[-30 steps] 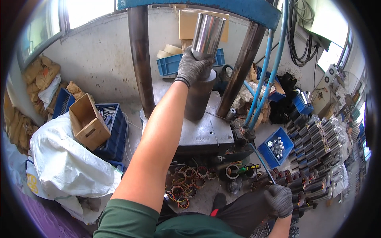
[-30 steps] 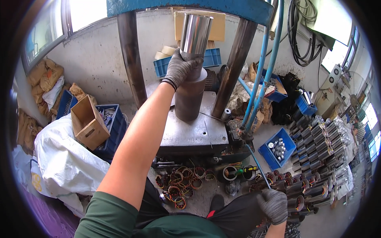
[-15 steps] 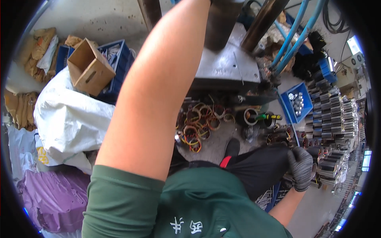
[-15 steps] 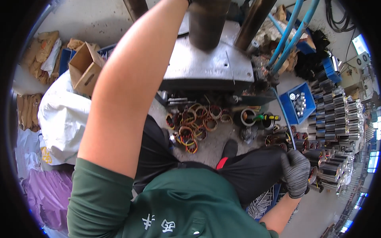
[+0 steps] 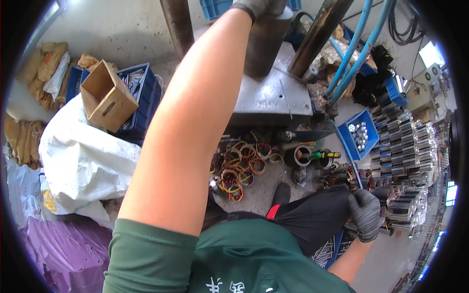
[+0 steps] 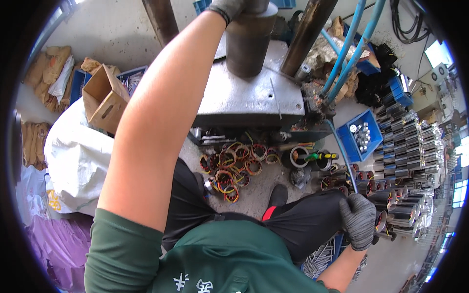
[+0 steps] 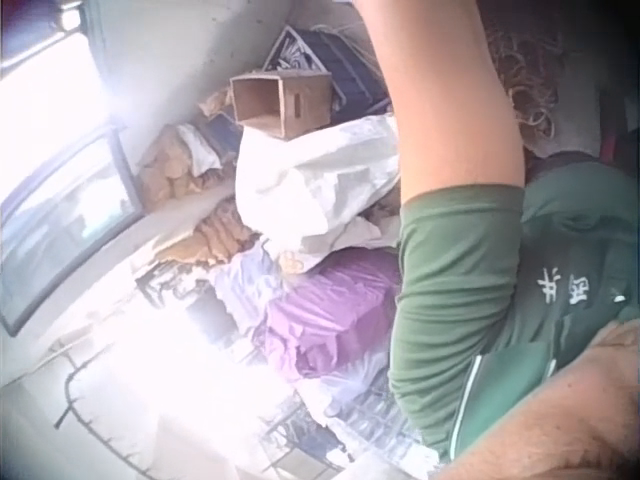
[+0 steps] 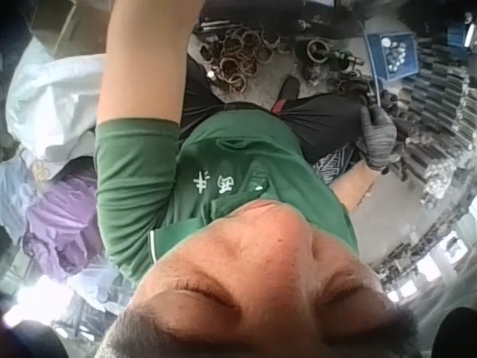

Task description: The person applies tape to the wires of motor stators and places them inside metal sleeves. They use a hydraulic press to seat each stator into its sleeve, remove the finished parts, and wipe several empty sleeves with a cloth.

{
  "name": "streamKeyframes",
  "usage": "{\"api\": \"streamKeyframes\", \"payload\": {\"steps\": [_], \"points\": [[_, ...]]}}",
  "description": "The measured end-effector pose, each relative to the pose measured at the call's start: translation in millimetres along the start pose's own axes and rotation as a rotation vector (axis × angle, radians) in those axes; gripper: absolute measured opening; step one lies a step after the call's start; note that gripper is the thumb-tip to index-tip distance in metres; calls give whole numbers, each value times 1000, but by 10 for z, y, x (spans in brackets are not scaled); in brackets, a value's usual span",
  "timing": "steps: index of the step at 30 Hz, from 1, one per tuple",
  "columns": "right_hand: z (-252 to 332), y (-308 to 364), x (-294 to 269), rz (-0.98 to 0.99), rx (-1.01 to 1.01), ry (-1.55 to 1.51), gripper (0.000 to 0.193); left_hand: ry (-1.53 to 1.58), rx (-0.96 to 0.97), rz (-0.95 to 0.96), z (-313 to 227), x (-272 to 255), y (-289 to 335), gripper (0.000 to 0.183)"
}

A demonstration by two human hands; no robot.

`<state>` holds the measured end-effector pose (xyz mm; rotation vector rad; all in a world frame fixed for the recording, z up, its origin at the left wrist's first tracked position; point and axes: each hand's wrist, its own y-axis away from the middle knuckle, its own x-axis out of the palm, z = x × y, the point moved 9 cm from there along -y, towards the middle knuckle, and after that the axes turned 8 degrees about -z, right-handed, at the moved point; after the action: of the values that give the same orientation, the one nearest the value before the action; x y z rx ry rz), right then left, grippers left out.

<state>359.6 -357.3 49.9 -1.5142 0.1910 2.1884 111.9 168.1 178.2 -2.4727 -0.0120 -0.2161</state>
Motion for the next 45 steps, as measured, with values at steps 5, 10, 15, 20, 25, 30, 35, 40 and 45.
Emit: {"api": "streamKeyframes", "payload": {"steps": [5,10,15,20,25,30,35,40,45], "points": [[62,-62,-65,25,-25,-97,22,208,28,53,-60,86,5,92],[376,-578,-464,-142,-194,-281,44,-162,96,-29,-114,-81,-24,105],[752,-1560,-1194,-707,-429,-54,61,-83,107,16,-72,-29,-42,117],[695,-1888,-1376,-689,-353,-34,61,-80,92,36,-35,10,-61,118],[392,-1063,-802,-104,-144,-94,51,-49,-4,90,-64,85,-21,110],[240,-171,-80,288,-88,1,35,-26,43,56,-170,19,16,99],[162,-69,-82,53,-86,10,25,8,23,66,-174,-6,32,97],[147,-74,-110,36,-95,28,26,-42,-5,58,-112,18,11,98],[140,-65,-118,17,-100,47,27,-49,-1,76,-12,12,-54,104]]}}
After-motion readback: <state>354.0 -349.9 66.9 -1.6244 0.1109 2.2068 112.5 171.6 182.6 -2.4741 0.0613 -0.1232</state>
